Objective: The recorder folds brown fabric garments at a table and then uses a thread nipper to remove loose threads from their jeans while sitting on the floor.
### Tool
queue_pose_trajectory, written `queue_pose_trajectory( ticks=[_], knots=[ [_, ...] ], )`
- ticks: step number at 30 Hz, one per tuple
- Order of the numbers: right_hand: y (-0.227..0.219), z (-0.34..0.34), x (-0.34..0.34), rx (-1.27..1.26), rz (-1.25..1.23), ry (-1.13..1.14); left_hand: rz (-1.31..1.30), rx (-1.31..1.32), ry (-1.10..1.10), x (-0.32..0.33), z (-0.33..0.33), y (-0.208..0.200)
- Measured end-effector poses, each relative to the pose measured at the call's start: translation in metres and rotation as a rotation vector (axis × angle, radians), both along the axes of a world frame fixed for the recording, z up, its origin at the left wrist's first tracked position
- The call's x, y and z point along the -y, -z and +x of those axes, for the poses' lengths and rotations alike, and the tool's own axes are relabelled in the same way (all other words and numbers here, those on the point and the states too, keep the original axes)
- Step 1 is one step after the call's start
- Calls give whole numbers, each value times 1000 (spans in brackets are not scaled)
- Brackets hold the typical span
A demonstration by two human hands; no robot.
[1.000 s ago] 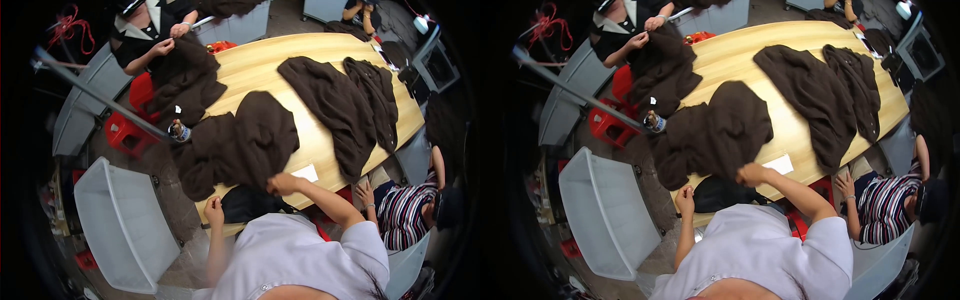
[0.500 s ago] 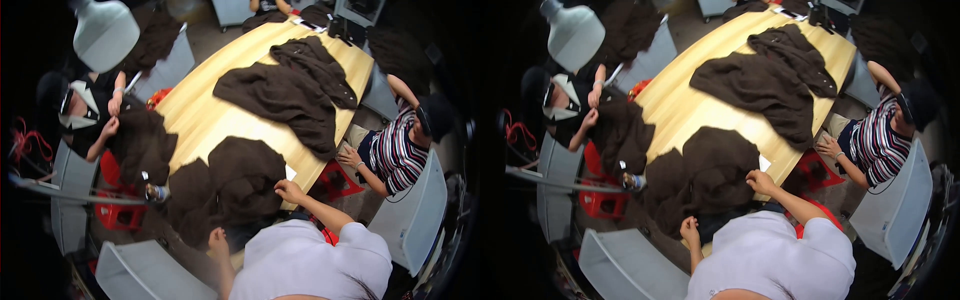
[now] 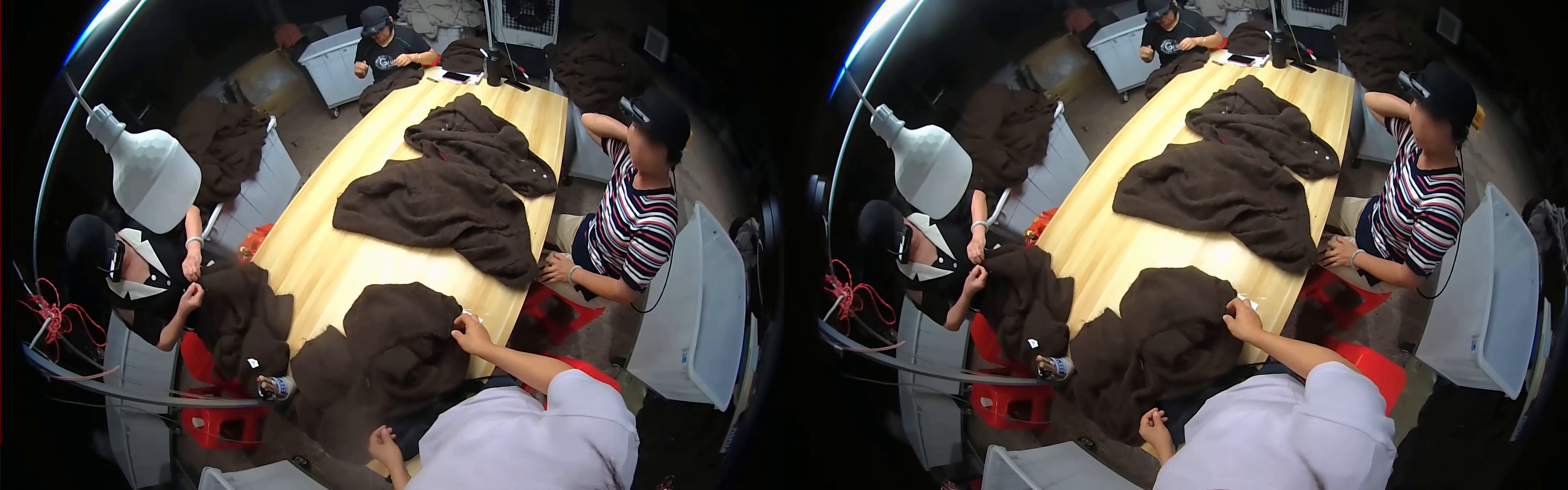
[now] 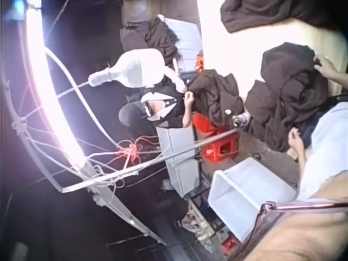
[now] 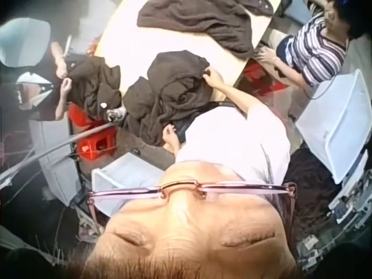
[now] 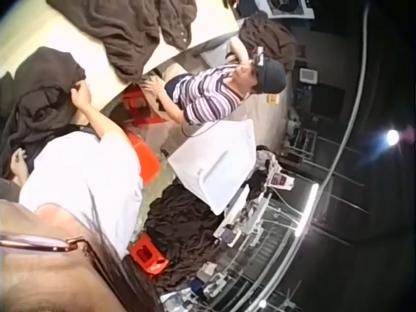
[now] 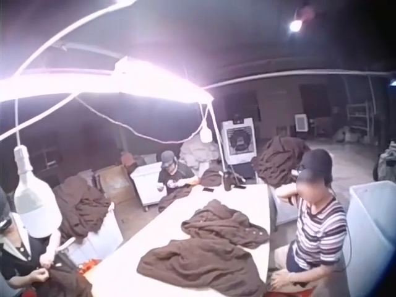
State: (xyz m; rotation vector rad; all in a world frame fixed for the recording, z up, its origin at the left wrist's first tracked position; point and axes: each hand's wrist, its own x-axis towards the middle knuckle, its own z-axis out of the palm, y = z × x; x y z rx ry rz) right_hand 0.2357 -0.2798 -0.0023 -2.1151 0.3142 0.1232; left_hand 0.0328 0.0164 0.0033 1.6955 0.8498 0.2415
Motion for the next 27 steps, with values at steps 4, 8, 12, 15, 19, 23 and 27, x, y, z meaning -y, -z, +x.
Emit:
queue_pose_trajectory(
  ticks=[4, 8, 12, 15, 19, 23, 27],
  knots=[
    [7, -3, -1, -37, -29, -18, -4, 10, 10, 0, -2, 0],
    [8, -12, -9, -71, -2, -37, 5, 13, 21, -3, -8, 6],
    [6, -18, -10, -105, 9, -65, 1, 17, 47, -1, -11, 7],
    [10, -21, -14, -104, 1, -88, 0, 9, 50, 4, -12, 4],
    [10, -20, -12, -93, -12, -108, -21, 1, 34, 7, -12, 6],
    [7, -18, -9, -94, -20, -120, 2, -5, 30, 11, -10, 1],
    [-10, -15, -12, -59, -25, -38, -5, -19, 2, 11, -8, -3]
  ],
)
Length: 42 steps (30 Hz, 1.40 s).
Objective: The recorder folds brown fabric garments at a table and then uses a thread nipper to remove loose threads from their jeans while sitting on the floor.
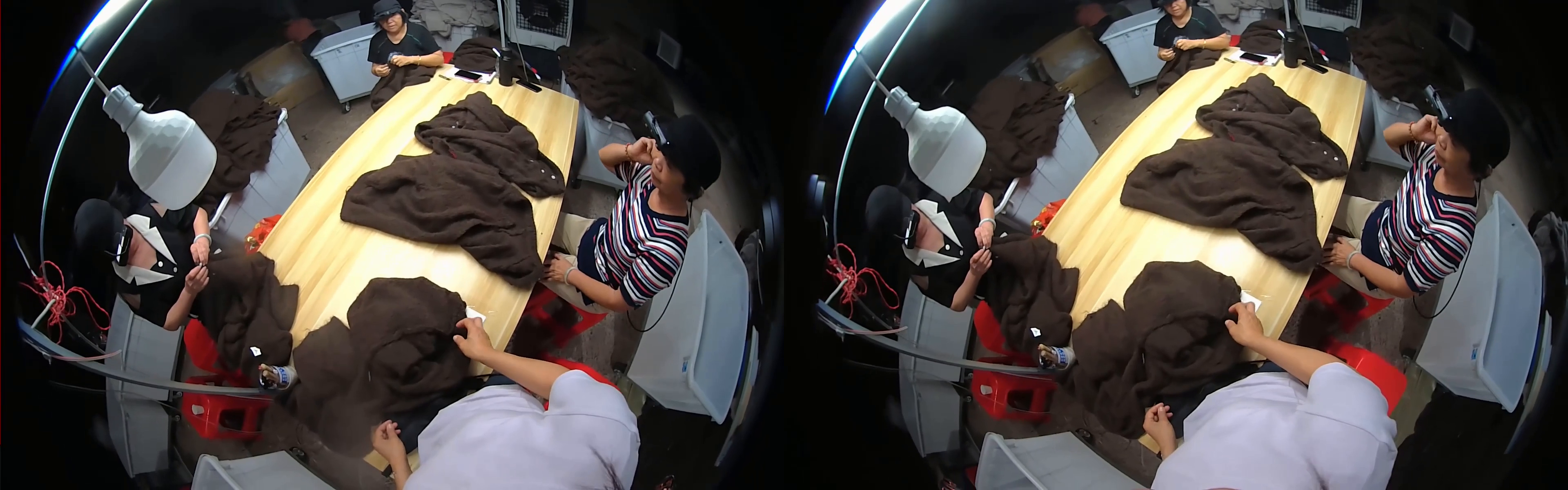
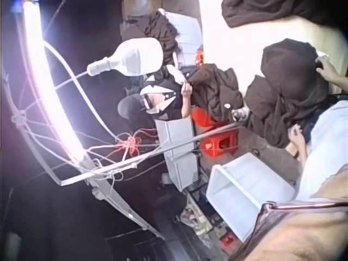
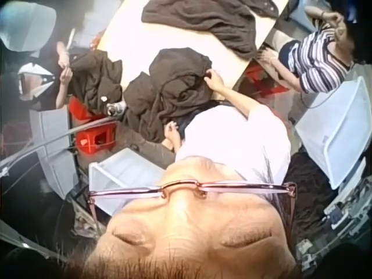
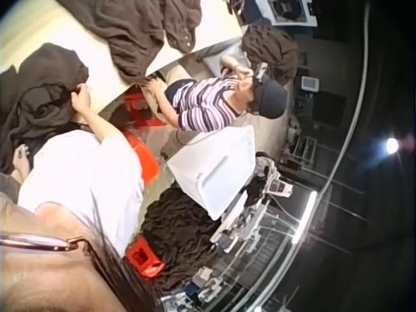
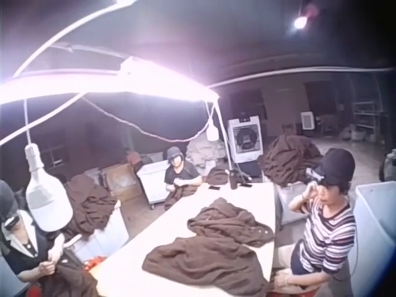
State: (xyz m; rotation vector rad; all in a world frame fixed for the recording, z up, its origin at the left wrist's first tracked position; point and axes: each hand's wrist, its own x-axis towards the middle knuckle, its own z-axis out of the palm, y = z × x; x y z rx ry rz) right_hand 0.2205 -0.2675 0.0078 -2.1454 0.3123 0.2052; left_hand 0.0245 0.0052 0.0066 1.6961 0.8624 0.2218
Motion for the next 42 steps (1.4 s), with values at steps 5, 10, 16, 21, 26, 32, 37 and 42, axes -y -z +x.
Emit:
queue_pose_trajectory(
  ticks=[5, 10, 16, 21, 26, 32, 37, 42],
  knots=[
    [19, 23, 7, 11, -127, 244, -54, 34, -5, -1, -5, 12],
    [11, 53, 3, -163, 94, 273, -29, 33, 4, 3, -6, 8],
    [-3, 64, -6, -406, 282, 305, -14, 7, -23, 6, -8, 6],
    [40, 68, -4, -271, 69, 259, -41, 14, -16, 10, -8, 5],
    [48, 75, -4, -305, 100, 348, -50, 27, -10, 11, -6, 5],
    [47, 84, -5, -227, 336, 706, -47, 1, -10, 11, -7, 2],
    [53, 87, -6, -236, 174, 549, -39, -20, -26, 11, -5, 0],
    [72, 93, 3, -230, 134, 357, -47, -5, -18, 11, -3, 0]
  ],
)
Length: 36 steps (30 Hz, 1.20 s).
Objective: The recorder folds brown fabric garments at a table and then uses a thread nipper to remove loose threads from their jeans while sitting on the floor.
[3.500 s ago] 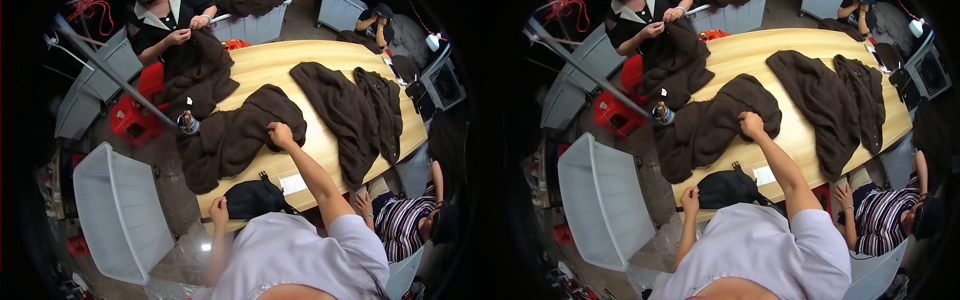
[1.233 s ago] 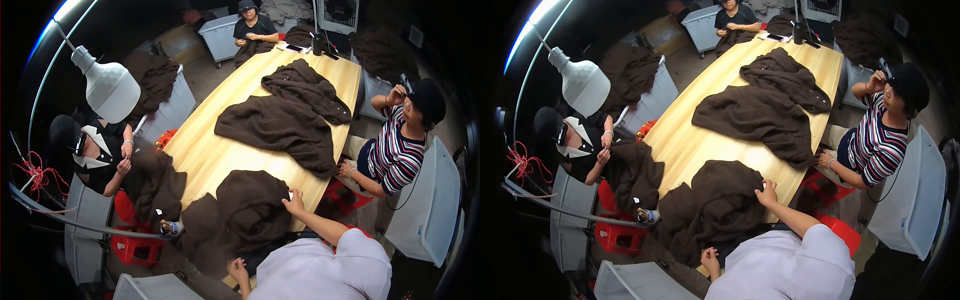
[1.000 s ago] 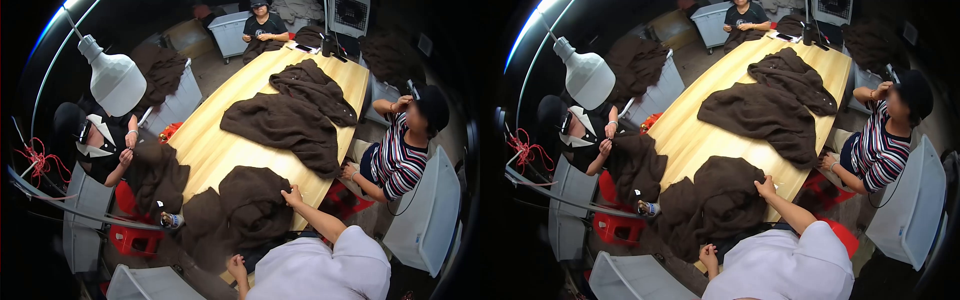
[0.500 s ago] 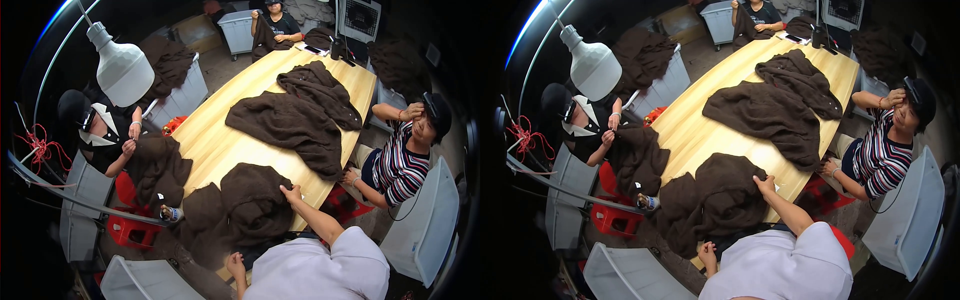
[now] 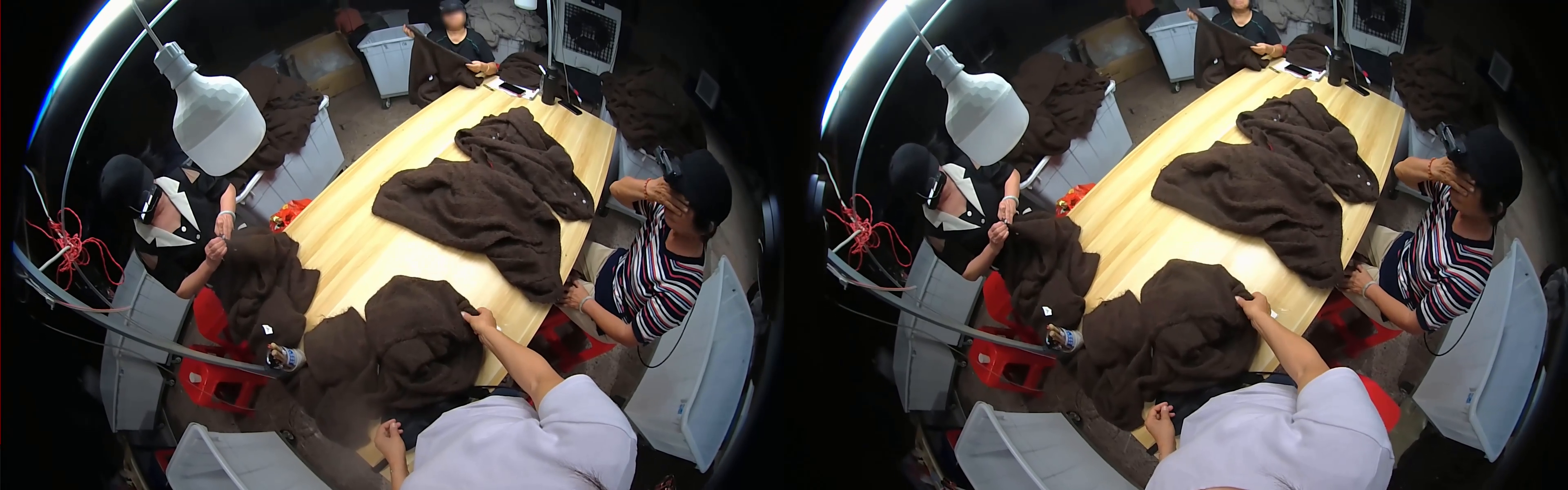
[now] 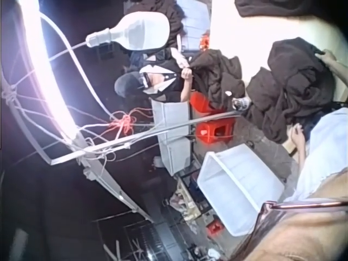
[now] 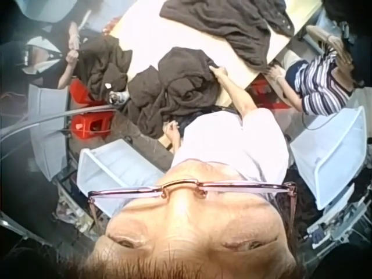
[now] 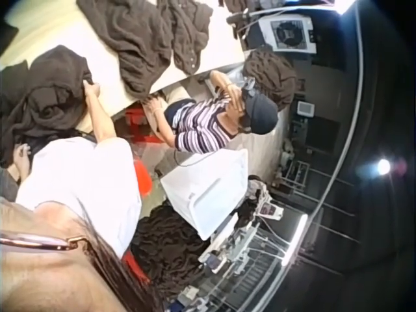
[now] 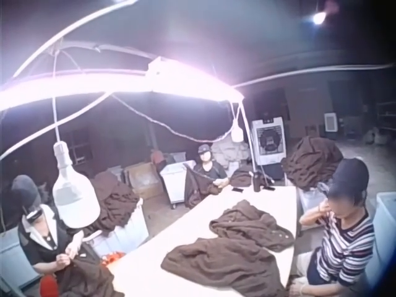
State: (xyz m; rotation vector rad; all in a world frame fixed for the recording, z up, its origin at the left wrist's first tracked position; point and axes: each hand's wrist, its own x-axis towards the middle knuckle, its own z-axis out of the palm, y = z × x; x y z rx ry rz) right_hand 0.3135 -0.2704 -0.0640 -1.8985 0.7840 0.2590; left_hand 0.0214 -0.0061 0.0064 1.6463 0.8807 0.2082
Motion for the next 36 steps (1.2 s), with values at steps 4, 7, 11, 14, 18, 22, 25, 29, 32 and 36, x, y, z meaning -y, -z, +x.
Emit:
queue_pose_trajectory(
  ticks=[4, 7, 11, 14, 18, 22, 25, 29, 32, 36],
  knots=[
    [-23, 0, -11, 23, -65, -94, 8, -9, -15, 0, -1, 4],
    [-28, 0, -23, 146, -231, -30, -3, -19, -7, 0, -1, 9],
    [-60, 12, -40, 383, 110, 69, -6, -23, 11, 0, -1, 10],
    [-98, 30, -56, 679, 144, 97, -19, 0, 16, 0, 2, 10],
    [-222, 49, -72, 1008, 216, 26, -7, 14, 20, -3, 11, 3],
    [-329, 27, -85, 1517, 118, -269, -3, 61, -8, -4, 23, -13],
    [-357, -26, -91, 1682, 395, -916, 31, 105, -2, -9, 21, -16],
    [-274, -97, -116, 1335, 43, -1771, 188, 181, 32, -27, 6, 10],
    [-196, -130, -103, 817, 42, -2015, 182, 110, -91, -17, 5, -39],
    [-178, -136, -84, 704, 64, -1791, 442, -95, -14, -43, -18, 5]
  ],
)
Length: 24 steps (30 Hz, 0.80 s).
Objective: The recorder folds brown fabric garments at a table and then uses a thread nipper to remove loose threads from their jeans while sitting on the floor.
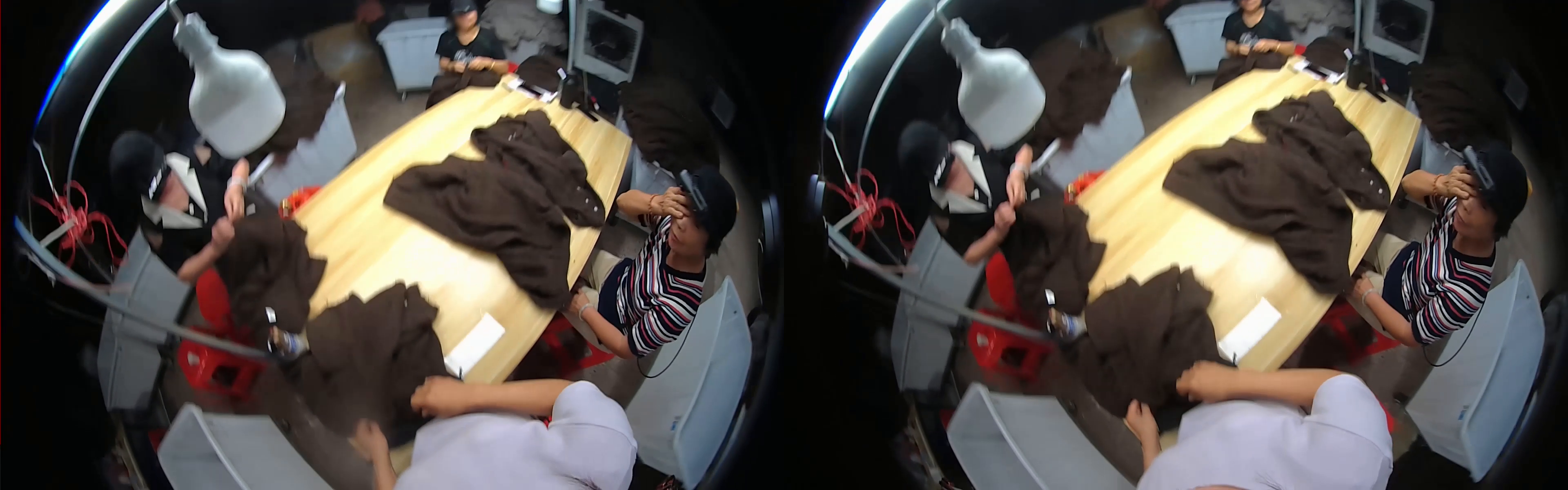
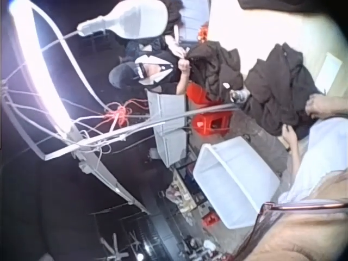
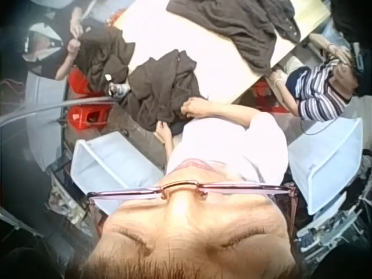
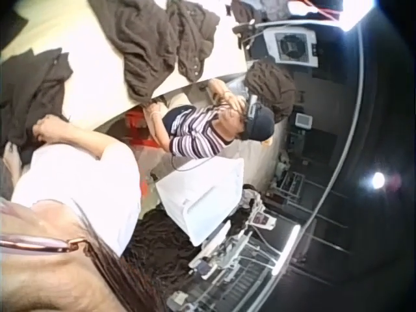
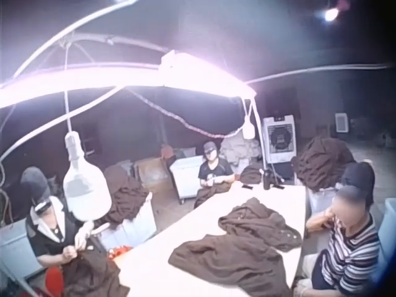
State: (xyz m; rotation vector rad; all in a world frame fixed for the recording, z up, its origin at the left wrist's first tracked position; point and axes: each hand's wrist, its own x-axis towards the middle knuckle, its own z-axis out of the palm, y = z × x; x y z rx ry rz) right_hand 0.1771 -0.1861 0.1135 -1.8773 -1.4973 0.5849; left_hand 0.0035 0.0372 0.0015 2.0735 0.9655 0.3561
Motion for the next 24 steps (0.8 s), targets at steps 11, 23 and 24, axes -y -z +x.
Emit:
queue_pose_trajectory(
  ticks=[11, 23, 24],
  knots=[
    [30, 33, 55, -17, -248, 398, -380, 254, -153, 23, 8, -6],
    [42, 36, 23, -92, -29, 539, 376, 266, 118, 47, 59, -84],
    [46, 36, 21, -92, -26, 526, 338, 243, 122, 48, 63, -81]
  ],
)
